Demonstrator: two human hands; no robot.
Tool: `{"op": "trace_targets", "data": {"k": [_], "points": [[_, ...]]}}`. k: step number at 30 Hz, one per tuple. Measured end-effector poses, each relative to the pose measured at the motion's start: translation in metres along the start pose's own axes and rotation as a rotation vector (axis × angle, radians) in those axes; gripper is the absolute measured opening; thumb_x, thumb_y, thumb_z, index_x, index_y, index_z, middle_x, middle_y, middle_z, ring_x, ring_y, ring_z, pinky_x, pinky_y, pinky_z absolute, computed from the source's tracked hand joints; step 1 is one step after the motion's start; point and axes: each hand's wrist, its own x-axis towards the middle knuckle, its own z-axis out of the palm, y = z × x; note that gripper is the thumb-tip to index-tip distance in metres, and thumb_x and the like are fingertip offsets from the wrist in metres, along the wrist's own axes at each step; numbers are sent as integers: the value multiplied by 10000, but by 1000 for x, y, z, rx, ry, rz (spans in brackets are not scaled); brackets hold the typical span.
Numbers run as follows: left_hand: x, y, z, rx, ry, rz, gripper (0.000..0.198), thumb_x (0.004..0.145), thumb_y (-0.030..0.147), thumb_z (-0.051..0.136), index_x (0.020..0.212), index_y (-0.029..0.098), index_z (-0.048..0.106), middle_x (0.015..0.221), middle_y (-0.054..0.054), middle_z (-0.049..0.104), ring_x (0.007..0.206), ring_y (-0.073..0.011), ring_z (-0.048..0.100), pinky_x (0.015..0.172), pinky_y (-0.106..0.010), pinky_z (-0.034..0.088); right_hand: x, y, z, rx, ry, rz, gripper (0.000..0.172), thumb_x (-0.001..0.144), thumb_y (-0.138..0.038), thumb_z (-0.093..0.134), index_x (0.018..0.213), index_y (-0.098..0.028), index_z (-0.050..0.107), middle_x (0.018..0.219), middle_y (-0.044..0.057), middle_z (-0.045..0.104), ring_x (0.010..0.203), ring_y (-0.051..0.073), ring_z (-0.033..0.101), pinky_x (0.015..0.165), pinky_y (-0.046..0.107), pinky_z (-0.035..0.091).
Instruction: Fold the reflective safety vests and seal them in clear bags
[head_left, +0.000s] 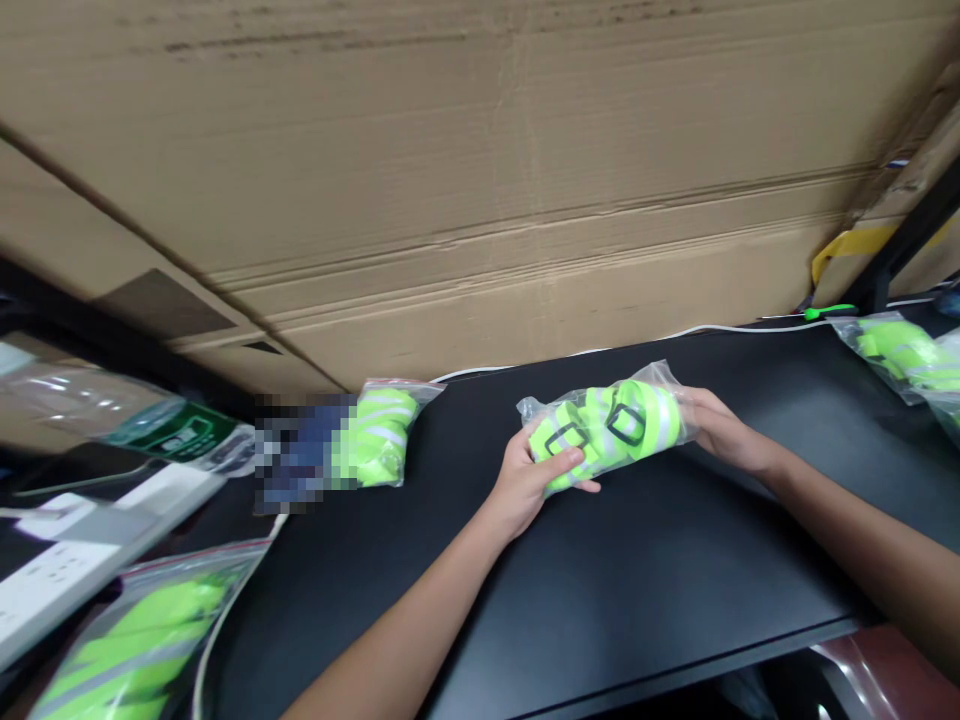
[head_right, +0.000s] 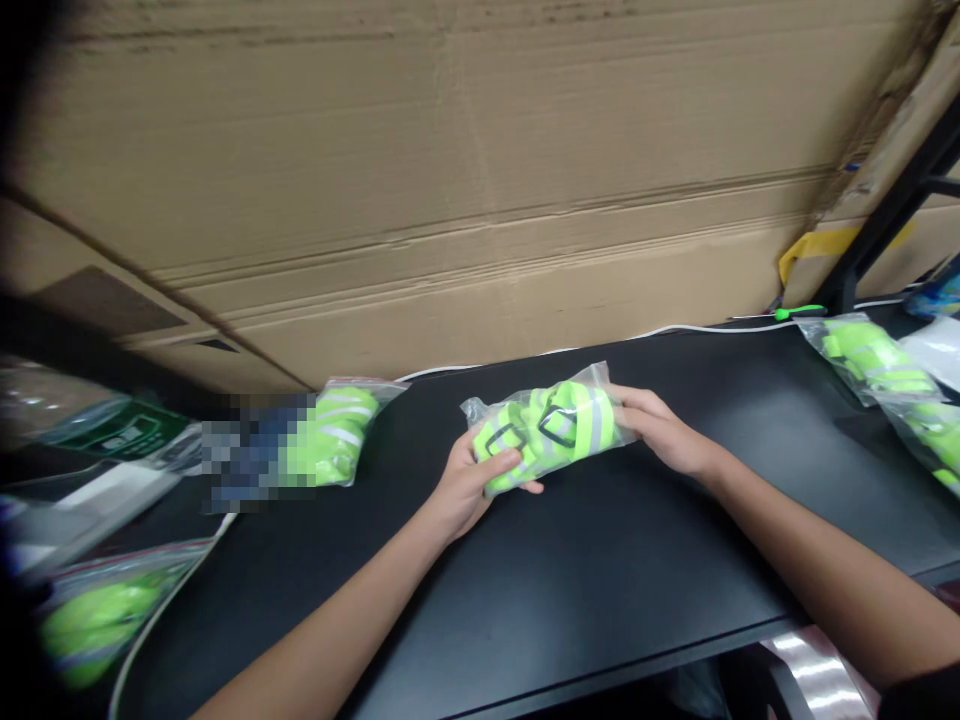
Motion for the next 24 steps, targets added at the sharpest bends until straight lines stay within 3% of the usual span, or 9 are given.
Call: {"op": "trace_targets", "data": {"k": [6,10,13,21,24], "points": [[-1,-1,2,52,-49,3,522,663,229,907,1112,111,667,909,-90,733,781,-265,738,542,-375,682,-7,-1,0,105,-93,67,576,822,-589,682,1257,-210,680,1112,115,742,1052,299,694,898,438,578],[-3,0,2,145,-108,1,541,669,233,904,1126,113,638,854,-63,723,687,-225,727,532,-370,682,-5,-12,1,-113,-82,104,561,825,-490,748,1292,-194,649,1087,96,725,948,225,694,820,351,589],[-5,-1,4,195,-157,-29,565,672,235,899,1151,127,620,884,-57,718,692,-230,734,488,-346,670,-2,-16,4,-278,-169,84,567,761,-397,834,1252,-166,673,1040,83,710,891,193,677,768,304,588],[-9,-3,13,298,-80,-38,518,667,269,894,1101,154,635,854,-35,710,587,-198,716,418,-303,634,4,-1,18,-281,-135,66,617,687,-335,888,1254,-188,694,949,43,733,788,187,679,702,304,587],[-8,-2,17,340,-9,-43,548,623,320,917,1073,151,656,814,-43,725,537,-212,710,349,-290,590,6,5,20,-268,-42,62,667,660,-329,906,1273,-186,686,927,38,748,804,202,700,728,314,591]]}}
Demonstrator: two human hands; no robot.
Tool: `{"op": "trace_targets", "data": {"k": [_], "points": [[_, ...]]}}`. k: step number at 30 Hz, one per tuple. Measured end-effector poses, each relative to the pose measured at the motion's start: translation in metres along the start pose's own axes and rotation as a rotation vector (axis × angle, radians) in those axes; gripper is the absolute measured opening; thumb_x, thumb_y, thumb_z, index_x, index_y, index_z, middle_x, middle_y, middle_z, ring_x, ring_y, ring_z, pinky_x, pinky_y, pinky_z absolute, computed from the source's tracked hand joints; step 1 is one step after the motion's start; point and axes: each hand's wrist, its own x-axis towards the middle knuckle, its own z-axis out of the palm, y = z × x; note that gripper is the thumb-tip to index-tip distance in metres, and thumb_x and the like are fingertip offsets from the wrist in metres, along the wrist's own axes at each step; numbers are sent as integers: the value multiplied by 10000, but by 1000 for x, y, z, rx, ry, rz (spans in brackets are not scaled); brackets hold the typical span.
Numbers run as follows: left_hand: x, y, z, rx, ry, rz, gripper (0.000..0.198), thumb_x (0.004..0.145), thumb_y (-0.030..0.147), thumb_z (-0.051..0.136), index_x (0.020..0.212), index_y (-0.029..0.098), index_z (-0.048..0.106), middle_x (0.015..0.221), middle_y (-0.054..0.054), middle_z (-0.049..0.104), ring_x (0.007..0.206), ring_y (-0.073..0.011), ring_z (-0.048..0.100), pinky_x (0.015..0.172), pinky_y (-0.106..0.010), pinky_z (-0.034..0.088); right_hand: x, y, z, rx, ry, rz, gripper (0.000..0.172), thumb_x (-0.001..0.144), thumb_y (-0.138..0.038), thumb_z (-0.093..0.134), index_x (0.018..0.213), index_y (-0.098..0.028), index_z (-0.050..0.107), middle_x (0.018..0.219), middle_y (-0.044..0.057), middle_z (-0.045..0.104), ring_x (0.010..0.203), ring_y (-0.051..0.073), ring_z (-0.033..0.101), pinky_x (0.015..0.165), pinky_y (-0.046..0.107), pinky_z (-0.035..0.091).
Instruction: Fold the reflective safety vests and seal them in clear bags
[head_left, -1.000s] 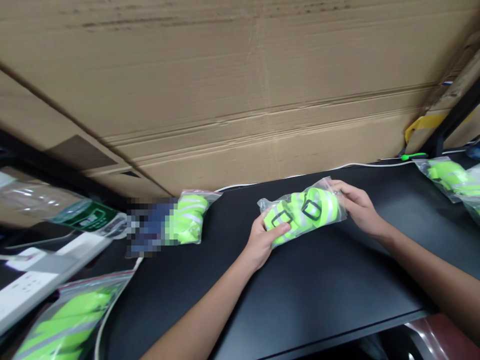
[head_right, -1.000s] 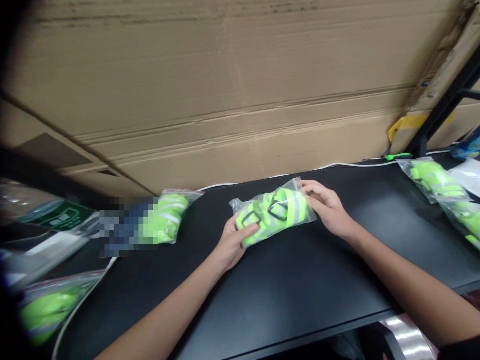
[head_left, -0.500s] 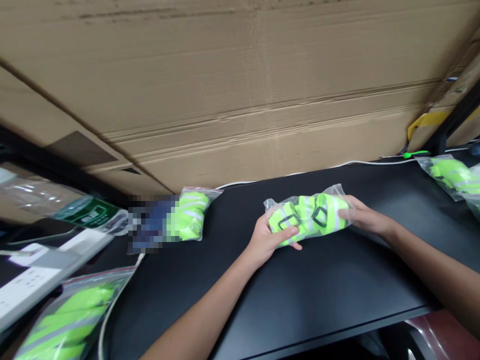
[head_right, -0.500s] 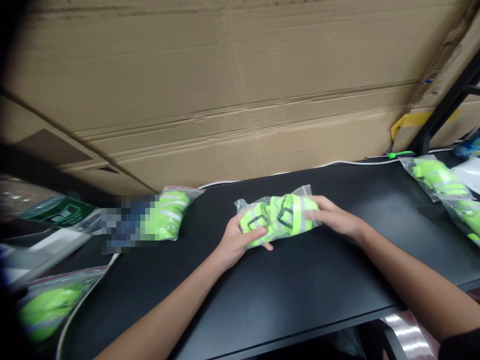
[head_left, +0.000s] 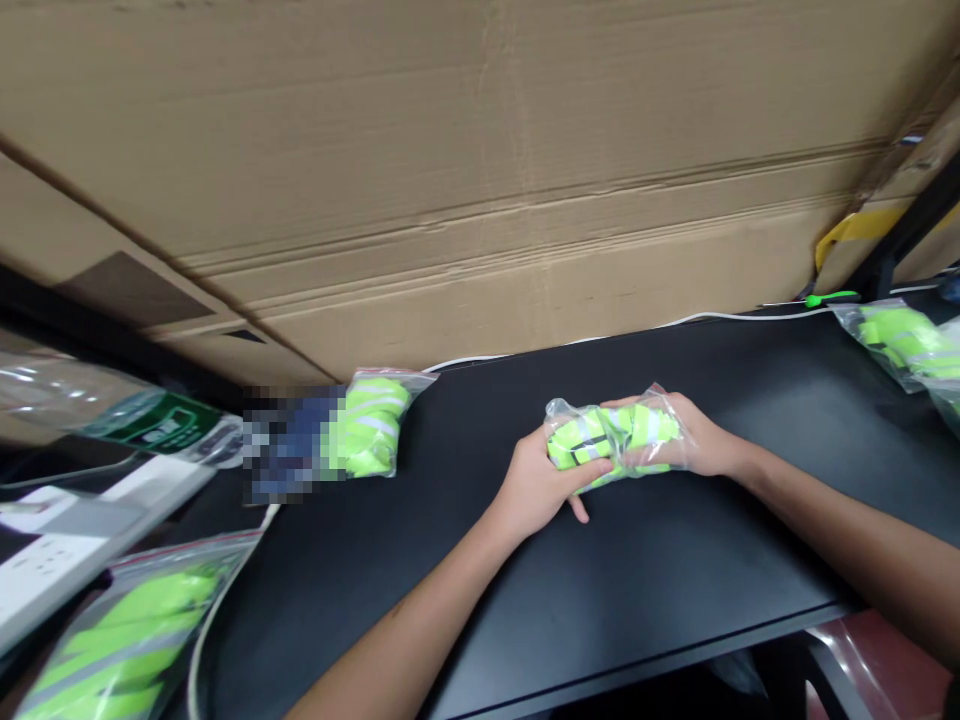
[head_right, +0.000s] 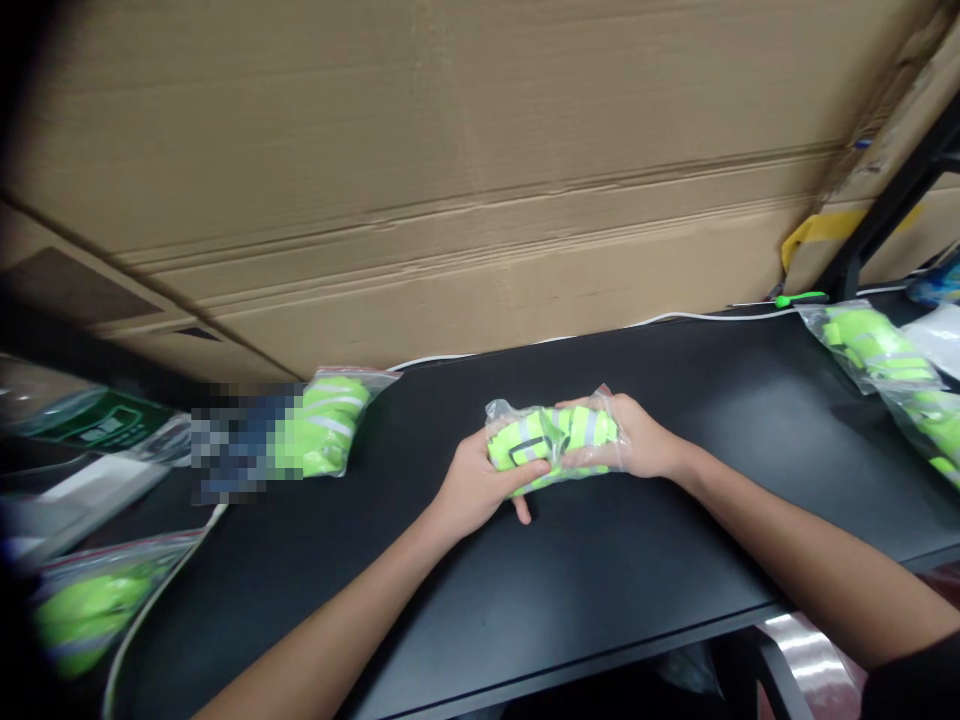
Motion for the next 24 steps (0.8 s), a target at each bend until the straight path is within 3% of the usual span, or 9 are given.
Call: {"op": "trace_targets", "data": {"k": [3,7,11,14,17,20,22,24], "points": [[1,5,2,1,105,12,545,638,499,879,977,123,674,693,-74,732,489,-258,703,241,-258,469,3,-1,1,105,150,52,731,633,-349,921,1301,-192,668,1011,58,768,874,222,728,804,344,602],[-2,18,-8,185,423,138,474,804,582,713,651,136,666,387,-13,560,247,-119,469,224,-182,271,1,-10,-9,344,313,118,722,624,-335,923,1290,-201,678,1146,103,761,1012,275,733,925,423,589],[-12,36,-46,252,745,155,415,843,498,694,621,150,660,403,1,565,224,-80,369,237,-190,213,-2,-12,-27,416,389,157,546,631,-329,914,1131,-175,758,1088,118,776,1000,291,740,969,459,569],[-20,51,-78,-25,925,293,367,852,420,669,608,174,551,394,54,494,232,-59,299,247,-177,186,1,-4,-24,294,307,223,533,615,-415,913,1065,-163,777,1048,133,775,984,312,737,950,497,571],[-23,64,-90,-225,843,371,256,854,336,554,657,175,527,491,44,553,271,-44,300,268,-164,190,6,5,-9,-63,227,191,696,551,-495,934,1161,-217,745,1312,159,670,1270,380,586,1100,600,425],[-17,69,-77,-306,695,315,132,754,294,527,694,179,550,596,-14,654,318,-79,418,289,-187,273,9,11,-1,-375,228,111,632,636,-581,872,1152,-249,720,1490,156,523,1452,407,362,1186,685,192],[-9,69,-60,-289,623,273,105,681,287,556,696,183,549,680,-40,701,358,-106,491,308,-213,333,7,13,-5,-410,277,43,560,767,-612,764,1195,-263,670,1513,143,491,1453,382,362,1180,686,193],[1,70,-42,-263,546,287,141,645,287,607,719,169,584,694,-28,686,388,-124,535,326,-232,371,4,11,-12,-370,385,-78,520,869,-592,664,1281,-284,591,1495,126,492,1419,343,414,1162,641,280]]}}
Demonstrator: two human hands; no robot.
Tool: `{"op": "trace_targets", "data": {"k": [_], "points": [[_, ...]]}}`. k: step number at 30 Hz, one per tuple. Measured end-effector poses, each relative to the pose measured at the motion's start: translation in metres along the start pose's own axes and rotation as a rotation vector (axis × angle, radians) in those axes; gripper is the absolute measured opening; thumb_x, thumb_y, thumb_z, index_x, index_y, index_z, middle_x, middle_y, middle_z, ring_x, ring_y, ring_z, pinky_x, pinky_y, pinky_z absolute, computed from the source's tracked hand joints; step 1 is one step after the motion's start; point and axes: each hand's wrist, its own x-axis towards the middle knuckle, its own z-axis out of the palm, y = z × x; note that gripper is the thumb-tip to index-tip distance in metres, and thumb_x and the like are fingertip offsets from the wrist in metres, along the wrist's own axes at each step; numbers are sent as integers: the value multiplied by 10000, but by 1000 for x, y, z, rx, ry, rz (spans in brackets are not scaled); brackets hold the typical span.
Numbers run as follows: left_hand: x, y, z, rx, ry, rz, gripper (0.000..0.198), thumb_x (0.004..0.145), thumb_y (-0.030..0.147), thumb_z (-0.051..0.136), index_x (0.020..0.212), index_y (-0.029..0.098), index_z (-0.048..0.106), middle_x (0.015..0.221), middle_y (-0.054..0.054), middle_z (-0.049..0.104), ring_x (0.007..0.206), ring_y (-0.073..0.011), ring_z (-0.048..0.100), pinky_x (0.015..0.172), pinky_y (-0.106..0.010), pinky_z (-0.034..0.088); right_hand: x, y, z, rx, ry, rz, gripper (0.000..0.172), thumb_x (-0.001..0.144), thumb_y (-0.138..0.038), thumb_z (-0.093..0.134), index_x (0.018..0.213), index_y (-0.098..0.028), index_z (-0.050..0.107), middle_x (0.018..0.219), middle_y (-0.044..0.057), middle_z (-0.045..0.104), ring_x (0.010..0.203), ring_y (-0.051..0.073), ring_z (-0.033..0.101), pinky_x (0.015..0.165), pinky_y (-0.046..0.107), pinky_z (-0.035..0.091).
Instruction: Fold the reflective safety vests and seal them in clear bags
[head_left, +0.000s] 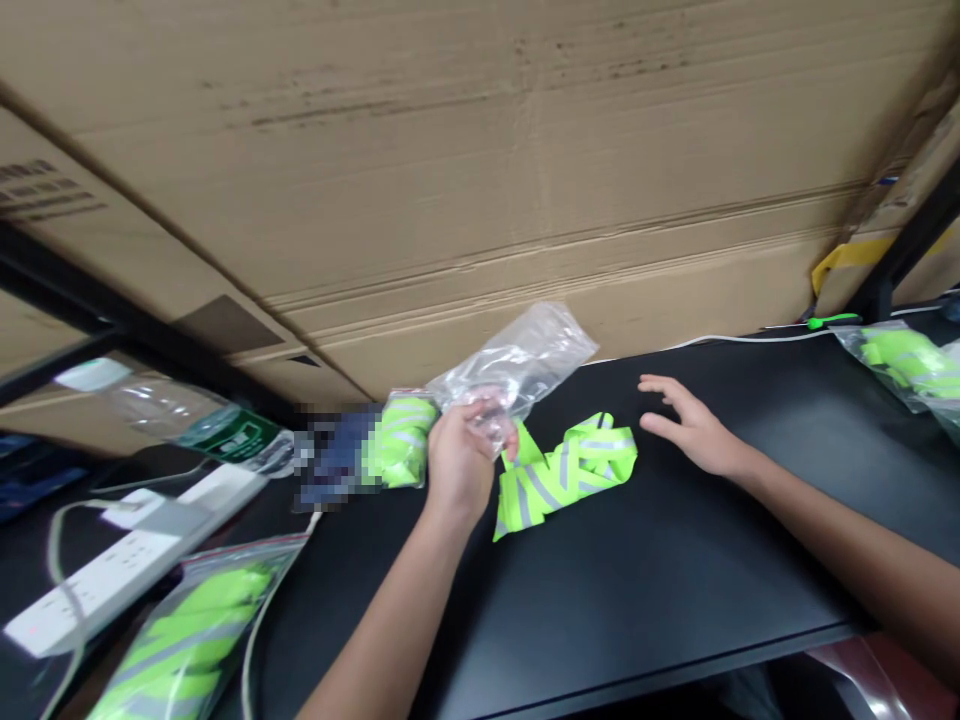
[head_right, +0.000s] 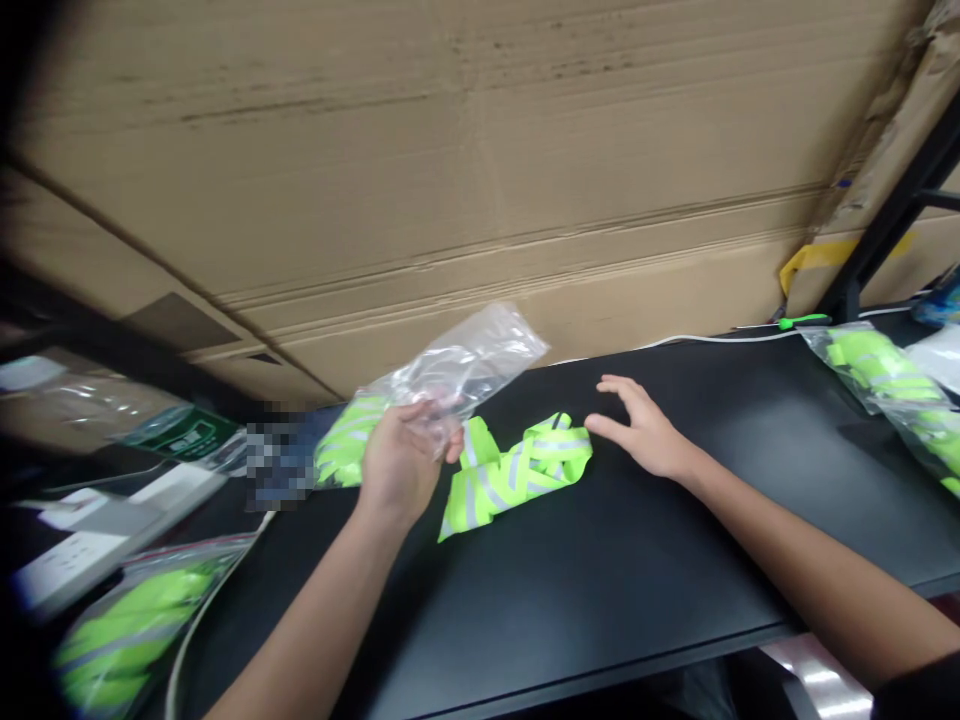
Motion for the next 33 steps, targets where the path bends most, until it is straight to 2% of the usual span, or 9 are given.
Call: {"op": "trace_targets", "data": {"k": [7,9,11,16,20,23,25,27,33], "points": [[-18,-15,48,149,-401,-53,256,763,358,718,935,174,673,569,28,592,459,-179,592,391,-270,445,-10,-35,-7,397,87,-246,917,768,-352,826,1485,-385,256,1525,116,410,1115,279,668,842,432,591],[-26,-20,48,284,-480,-26,292,816,400,699,1011,182,695,650,2,639,533,-177,613,451,-275,478,-7,-44,-9,516,191,-136,731,803,-341,782,1389,-352,345,1355,102,572,808,208,722,621,370,598],[-30,-22,38,462,-538,97,326,853,410,690,1107,206,698,865,-43,708,704,-195,664,608,-311,544,0,-42,-22,559,349,-37,433,822,-353,738,1165,-281,483,1012,42,693,583,155,652,500,326,544],[-27,-13,-22,1142,-463,528,342,909,439,635,1179,233,668,1172,-92,688,1147,-320,580,1023,-512,442,26,3,-98,253,711,242,253,724,-281,736,902,-243,561,668,-30,589,521,125,543,544,304,505],[-23,-16,-62,1416,-430,464,433,904,547,600,1145,194,674,1133,-110,670,1062,-336,579,949,-531,472,26,32,-138,18,824,415,362,702,-255,791,1007,-185,609,782,89,633,684,227,602,670,425,484],[-27,-28,-65,1419,-508,422,439,907,545,598,1135,176,666,1094,-110,668,1023,-321,588,917,-505,498,21,29,-125,-348,914,301,562,705,-303,812,1199,-130,607,1139,232,627,1015,340,604,875,505,438],[-33,-37,-58,1394,-553,438,404,901,509,620,1116,169,657,1073,-111,668,1033,-322,587,912,-492,507,17,15,-96,-562,802,106,500,817,-390,717,1230,-125,623,1181,227,633,1035,341,604,901,504,436],[-38,-43,-48,1378,-596,467,393,875,479,663,1111,166,643,1058,-112,670,1027,-323,593,901,-488,516,11,-3,-58,-482,467,-31,396,897,-467,623,1178,-190,661,1071,148,690,870,279,635,808,460,479],[-44,-50,-33,1323,-697,652,378,853,424,692,1120,177,589,1047,-117,667,964,-309,644,830,-469,559,-6,-35,8,-51,-441,17,618,838,-502,740,1401,-314,567,1081,42,716,902,227,660,779,366,529]]}}
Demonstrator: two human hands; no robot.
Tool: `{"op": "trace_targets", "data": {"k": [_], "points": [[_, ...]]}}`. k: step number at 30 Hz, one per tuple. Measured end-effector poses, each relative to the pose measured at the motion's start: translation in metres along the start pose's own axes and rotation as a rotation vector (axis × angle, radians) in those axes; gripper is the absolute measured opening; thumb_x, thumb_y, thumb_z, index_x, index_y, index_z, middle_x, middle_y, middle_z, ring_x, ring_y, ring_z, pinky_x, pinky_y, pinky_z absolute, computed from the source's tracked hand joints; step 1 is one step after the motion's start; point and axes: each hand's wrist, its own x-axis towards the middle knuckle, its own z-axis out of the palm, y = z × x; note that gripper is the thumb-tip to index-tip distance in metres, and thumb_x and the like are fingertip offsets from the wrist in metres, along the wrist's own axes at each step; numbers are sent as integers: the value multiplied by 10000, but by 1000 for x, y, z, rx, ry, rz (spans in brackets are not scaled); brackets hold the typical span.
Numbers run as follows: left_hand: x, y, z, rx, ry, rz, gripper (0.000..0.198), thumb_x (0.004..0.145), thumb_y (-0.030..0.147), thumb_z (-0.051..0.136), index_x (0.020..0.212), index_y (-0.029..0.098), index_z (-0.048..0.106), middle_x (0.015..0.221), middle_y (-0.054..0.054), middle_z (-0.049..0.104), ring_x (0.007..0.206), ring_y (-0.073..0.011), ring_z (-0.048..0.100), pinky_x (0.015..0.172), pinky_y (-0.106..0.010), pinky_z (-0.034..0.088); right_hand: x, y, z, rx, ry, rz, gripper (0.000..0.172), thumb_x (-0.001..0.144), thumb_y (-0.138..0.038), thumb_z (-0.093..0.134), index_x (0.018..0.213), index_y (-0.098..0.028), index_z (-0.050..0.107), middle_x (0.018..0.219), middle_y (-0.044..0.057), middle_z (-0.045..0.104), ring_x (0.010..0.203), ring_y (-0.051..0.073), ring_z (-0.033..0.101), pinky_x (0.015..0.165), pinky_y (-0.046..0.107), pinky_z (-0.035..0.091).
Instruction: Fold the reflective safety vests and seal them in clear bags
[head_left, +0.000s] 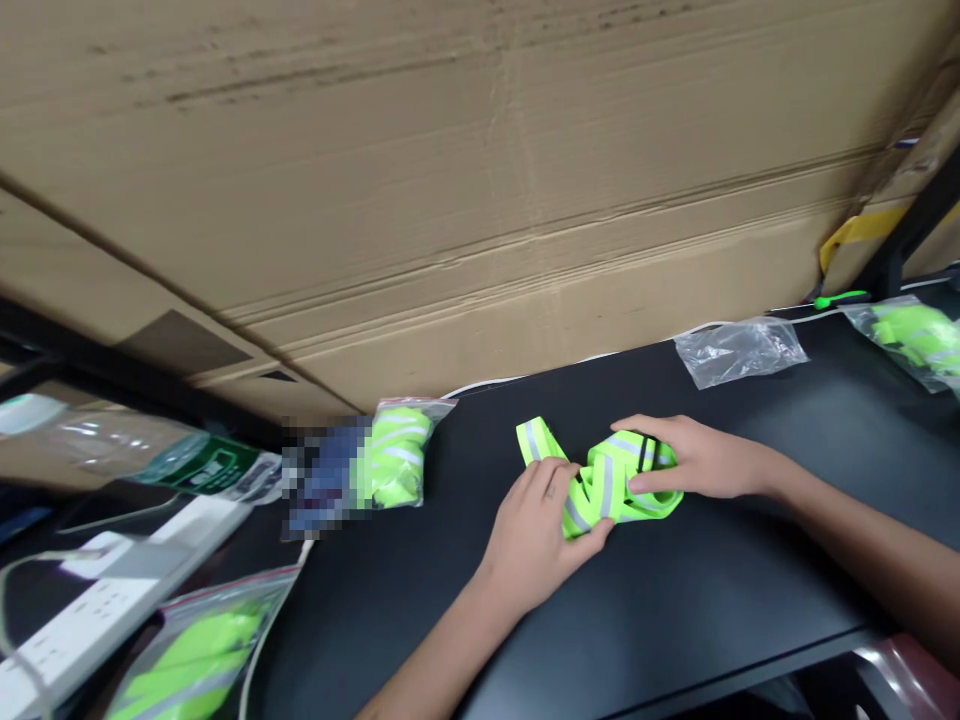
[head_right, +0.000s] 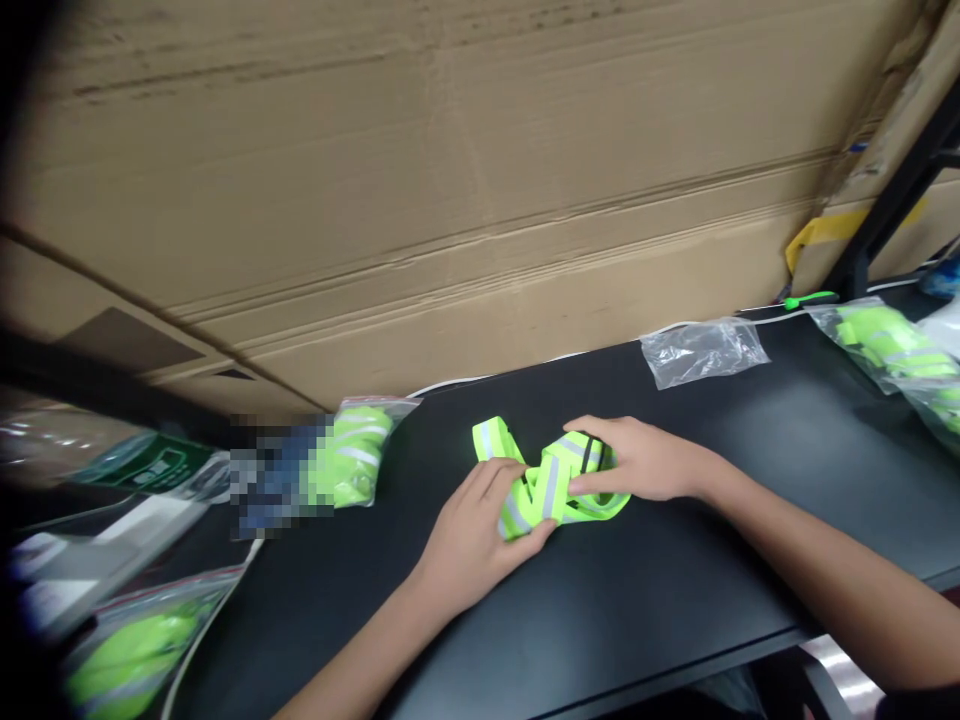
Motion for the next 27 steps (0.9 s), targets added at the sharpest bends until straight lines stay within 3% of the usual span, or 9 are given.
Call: {"op": "trace_targets", "data": {"k": [3,7,9,11,14,19,21,23,27], "points": [[-4,1,0,22,75,126,367,875,400,690,1134,171,565,1045,-126,668,927,-290,656,782,-435,576,-2,5,-11,224,-113,-35,659,828,-439,764,1436,-316,543,1124,31,675,940,184,647,799,318,528],[-10,6,-1,55,175,273,371,897,383,695,1155,155,557,1008,-123,673,860,-258,647,730,-391,575,-5,5,-30,219,-229,-63,761,718,-369,862,1421,-350,572,1221,37,610,851,134,611,694,262,498],[-13,8,-1,52,211,324,366,904,361,699,1157,135,562,1001,-124,675,861,-249,641,736,-384,573,-6,-1,-33,173,-322,-81,681,714,-361,870,1354,-327,640,1213,42,614,854,133,593,679,253,478],[-17,10,0,46,221,367,356,908,342,703,1145,110,574,1003,-127,679,881,-247,635,761,-386,569,-8,-6,-32,184,-347,-86,459,760,-359,843,1193,-251,739,1089,41,653,826,134,584,673,255,465],[-23,13,0,46,206,444,298,933,330,662,1104,92,605,988,-127,683,898,-255,613,775,-396,555,-8,-6,-27,303,-219,-58,224,850,-379,764,927,-169,767,839,20,657,731,134,581,661,271,471],[-27,23,-2,19,194,563,70,906,123,608,970,130,636,888,-69,669,851,-226,566,704,-348,495,3,16,-7,444,122,179,395,842,-527,726,1010,-170,707,824,40,705,650,149,616,600,292,495],[-26,26,-1,-18,151,581,47,907,181,644,932,145,628,857,-50,653,823,-209,553,687,-339,478,9,25,-1,269,265,183,474,805,-555,746,1095,-189,666,781,14,684,581,134,571,553,283,462],[-26,26,-1,-66,102,585,190,927,340,655,912,154,621,834,-47,631,804,-207,544,680,-348,472,14,30,3,-46,347,105,484,803,-545,747,1138,-209,653,825,19,688,580,136,555,571,298,466],[-26,23,-2,-144,37,574,239,971,400,563,922,174,620,847,-55,611,792,-207,526,676,-359,459,18,32,-1,-490,335,-92,366,872,-500,696,1119,-230,681,1131,90,689,884,226,645,804,384,516]]}}
